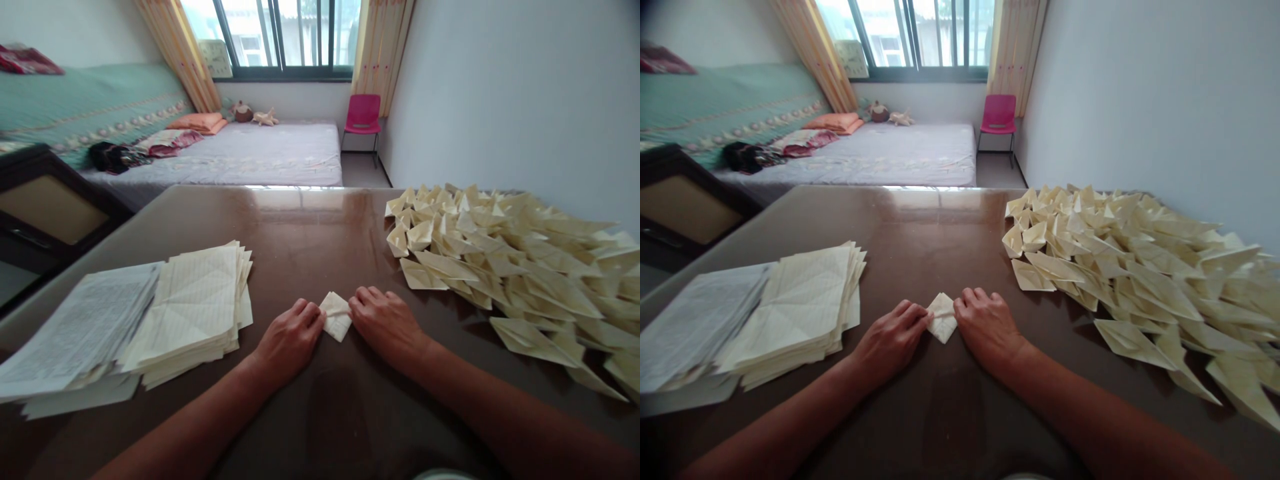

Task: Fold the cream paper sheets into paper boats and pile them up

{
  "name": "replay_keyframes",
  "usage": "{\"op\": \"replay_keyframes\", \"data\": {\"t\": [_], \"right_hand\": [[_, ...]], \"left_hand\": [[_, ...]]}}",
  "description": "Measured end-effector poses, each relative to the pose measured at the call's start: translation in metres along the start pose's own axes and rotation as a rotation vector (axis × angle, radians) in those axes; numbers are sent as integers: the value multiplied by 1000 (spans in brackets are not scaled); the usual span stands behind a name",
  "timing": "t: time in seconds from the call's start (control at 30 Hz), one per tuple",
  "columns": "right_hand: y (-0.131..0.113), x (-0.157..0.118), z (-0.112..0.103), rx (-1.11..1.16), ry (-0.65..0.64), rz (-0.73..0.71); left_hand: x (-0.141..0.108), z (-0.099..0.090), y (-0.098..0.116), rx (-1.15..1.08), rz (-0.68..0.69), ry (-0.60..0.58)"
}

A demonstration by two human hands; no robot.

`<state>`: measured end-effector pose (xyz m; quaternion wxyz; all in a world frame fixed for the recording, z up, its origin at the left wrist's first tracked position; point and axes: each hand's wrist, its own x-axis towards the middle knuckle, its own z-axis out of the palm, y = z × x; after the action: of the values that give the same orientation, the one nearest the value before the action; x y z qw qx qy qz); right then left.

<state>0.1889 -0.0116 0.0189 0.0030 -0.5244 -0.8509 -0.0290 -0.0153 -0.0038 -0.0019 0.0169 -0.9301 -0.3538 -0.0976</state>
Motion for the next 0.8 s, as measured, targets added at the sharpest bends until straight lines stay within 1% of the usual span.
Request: {"op": "replay_keyframes", "data": {"t": [0.07, 0.13, 0.3, 0.37, 0.43, 0.53, 0.6, 0.7, 0.8], "right_hand": [[6, 6, 3, 77, 13, 25], [10, 9, 7, 172, 9, 33], [15, 9, 15, 465, -24, 72], [15, 8, 15, 507, -19, 76], [13, 8, 14, 512, -4, 66], [11, 8, 14, 546, 14, 35], [11, 8, 14, 608, 24, -8], [12, 9, 15, 703, 64, -85], [13, 9, 13, 800, 109, -137]], "left_hand": [[0, 1, -4, -78, -3, 38], [0, 3, -7, -142, -11, 48], [0, 8, -10, -207, -37, 79], [-1, 10, -10, -234, -53, 100], [-1, 12, -10, -266, -96, 120], [-1, 12, -10, -306, -187, 126], [-1, 11, -10, -348, -234, 104], [0, 10, -10, -432, -264, 66], [1, 10, -12, -520, -287, 58]]}}
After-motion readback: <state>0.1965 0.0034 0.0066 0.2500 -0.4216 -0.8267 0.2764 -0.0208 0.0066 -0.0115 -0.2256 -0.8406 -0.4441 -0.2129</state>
